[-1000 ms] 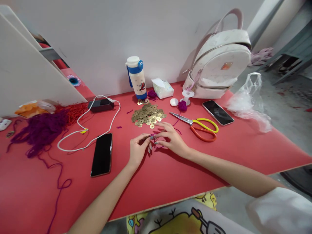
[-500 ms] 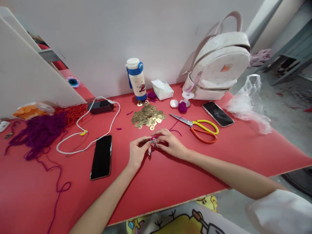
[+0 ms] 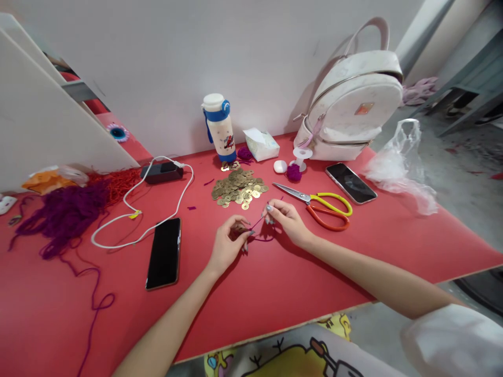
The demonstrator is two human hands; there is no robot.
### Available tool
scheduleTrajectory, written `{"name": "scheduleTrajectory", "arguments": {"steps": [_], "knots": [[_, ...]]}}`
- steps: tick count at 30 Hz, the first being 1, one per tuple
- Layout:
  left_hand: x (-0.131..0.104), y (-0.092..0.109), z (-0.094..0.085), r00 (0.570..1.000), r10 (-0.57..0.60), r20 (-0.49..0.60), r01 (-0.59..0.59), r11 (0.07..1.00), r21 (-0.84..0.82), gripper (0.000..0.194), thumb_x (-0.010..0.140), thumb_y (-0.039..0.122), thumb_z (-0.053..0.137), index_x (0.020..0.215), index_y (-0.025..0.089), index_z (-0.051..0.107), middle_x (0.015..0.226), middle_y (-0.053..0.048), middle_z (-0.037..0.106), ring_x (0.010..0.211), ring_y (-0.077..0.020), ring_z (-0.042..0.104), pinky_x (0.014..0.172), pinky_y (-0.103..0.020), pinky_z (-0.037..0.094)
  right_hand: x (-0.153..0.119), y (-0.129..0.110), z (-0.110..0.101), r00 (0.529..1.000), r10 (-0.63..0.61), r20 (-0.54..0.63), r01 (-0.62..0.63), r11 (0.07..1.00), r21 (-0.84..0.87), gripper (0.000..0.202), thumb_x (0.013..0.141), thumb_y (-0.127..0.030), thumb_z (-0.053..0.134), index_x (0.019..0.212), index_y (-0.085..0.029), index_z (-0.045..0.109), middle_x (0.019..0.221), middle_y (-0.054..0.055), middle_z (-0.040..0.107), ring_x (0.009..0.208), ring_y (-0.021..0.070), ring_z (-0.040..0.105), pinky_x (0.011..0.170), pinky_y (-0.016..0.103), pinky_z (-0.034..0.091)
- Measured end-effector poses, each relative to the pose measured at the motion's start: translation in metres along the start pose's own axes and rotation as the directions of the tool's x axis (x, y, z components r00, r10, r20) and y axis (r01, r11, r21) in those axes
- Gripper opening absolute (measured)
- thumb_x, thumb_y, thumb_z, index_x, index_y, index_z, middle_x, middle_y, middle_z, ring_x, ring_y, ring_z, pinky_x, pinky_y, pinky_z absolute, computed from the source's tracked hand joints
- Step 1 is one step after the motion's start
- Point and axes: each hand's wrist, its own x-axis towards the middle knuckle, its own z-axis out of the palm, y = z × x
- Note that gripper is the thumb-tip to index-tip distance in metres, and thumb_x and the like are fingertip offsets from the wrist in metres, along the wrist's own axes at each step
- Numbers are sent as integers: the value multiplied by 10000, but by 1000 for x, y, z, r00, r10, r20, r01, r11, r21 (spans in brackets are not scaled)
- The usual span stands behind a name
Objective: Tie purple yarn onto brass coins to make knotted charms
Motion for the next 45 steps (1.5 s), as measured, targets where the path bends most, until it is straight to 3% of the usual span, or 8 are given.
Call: {"name": "scheduleTrajectory", "arguments": {"steps": [5,14,20,30,39,45], "knots": [[2,-1,-1,999,-36,24,36,999,-8,181,788,199,636,961,147,650,526,57,570,389,-83,527,440,-212,520,5,-5,-6,993,-90,-78,91,996,6,372,882,-539,610,733,-199,619,645,-13,558,583,111,458,579,248,407],[2,0,-2,993,-107,40,112,986,-122,218,729,269,735,882,120,689,594,-25,693,439,-156,641,459,-265,569,5,-6,-7,994,-99,-47,96,993,-62,364,899,-535,584,760,-203,634,660,-7,559,597,121,463,583,262,401],[3,3,-2,996,-85,24,88,983,-162,293,793,399,700,774,109,668,513,-37,656,394,-157,613,413,-258,537,4,-5,-6,995,-83,-63,81,996,-32,370,901,-529,583,738,-197,602,663,-11,552,594,117,477,595,260,419],[2,1,-2,998,-58,3,58,986,-157,318,802,418,692,712,115,661,465,-14,608,353,-130,556,382,-243,498,7,-3,-9,990,-80,-114,81,997,3,385,888,-542,592,705,-203,576,629,-22,519,566,114,462,576,253,408],[2,1,-1,999,-40,33,45,986,-159,382,801,500,680,823,119,681,540,15,594,369,-114,564,370,-230,486,5,-8,-9,989,-115,-96,109,992,-67,396,905,-544,567,700,-206,582,629,-15,535,577,120,466,597,261,416],[1,1,-1,996,-74,44,79,988,-130,287,779,393,729,826,121,651,487,11,609,373,-131,569,401,-248,517,4,-8,-9,984,-140,-107,131,988,-84,394,913,-535,558,699,-205,585,627,-13,542,573,121,473,594,264,423]]}}
